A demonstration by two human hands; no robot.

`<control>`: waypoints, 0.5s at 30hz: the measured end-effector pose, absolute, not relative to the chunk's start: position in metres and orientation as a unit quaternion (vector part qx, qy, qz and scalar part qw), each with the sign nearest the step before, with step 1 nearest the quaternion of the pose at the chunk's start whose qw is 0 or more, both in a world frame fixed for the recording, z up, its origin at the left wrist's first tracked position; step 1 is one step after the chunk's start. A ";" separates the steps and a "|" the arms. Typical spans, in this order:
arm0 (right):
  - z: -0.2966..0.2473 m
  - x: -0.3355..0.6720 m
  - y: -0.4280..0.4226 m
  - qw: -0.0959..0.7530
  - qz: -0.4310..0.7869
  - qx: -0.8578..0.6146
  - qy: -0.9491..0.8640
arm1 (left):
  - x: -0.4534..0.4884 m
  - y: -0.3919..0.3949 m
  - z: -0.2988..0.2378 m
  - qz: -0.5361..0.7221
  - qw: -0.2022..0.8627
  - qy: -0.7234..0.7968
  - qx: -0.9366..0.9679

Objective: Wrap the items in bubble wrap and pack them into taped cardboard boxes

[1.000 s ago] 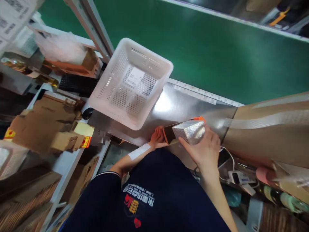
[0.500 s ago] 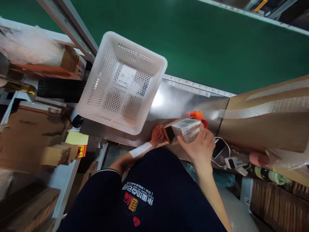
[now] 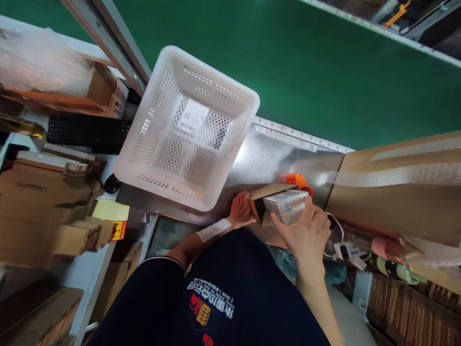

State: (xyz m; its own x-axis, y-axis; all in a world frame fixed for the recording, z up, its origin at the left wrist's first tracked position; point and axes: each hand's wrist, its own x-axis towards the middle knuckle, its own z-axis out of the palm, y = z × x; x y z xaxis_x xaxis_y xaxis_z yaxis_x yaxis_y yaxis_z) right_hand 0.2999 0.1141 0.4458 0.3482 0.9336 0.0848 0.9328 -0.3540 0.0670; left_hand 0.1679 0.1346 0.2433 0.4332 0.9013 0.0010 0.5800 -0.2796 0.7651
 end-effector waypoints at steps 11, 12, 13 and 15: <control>0.394 0.293 0.131 0.066 -0.026 0.856 0.513 | 0.167 0.142 0.232 0.272 0.287 0.456 0.797; 0.387 0.291 0.131 0.078 -0.040 0.858 0.507 | 0.167 0.142 0.231 0.266 0.292 0.457 0.797; 0.382 0.290 0.133 0.090 -0.055 0.860 0.500 | 0.167 0.141 0.230 0.261 0.296 0.459 0.796; 0.372 0.286 0.137 0.111 -0.081 0.863 0.486 | 0.168 0.141 0.229 0.261 0.299 0.463 0.792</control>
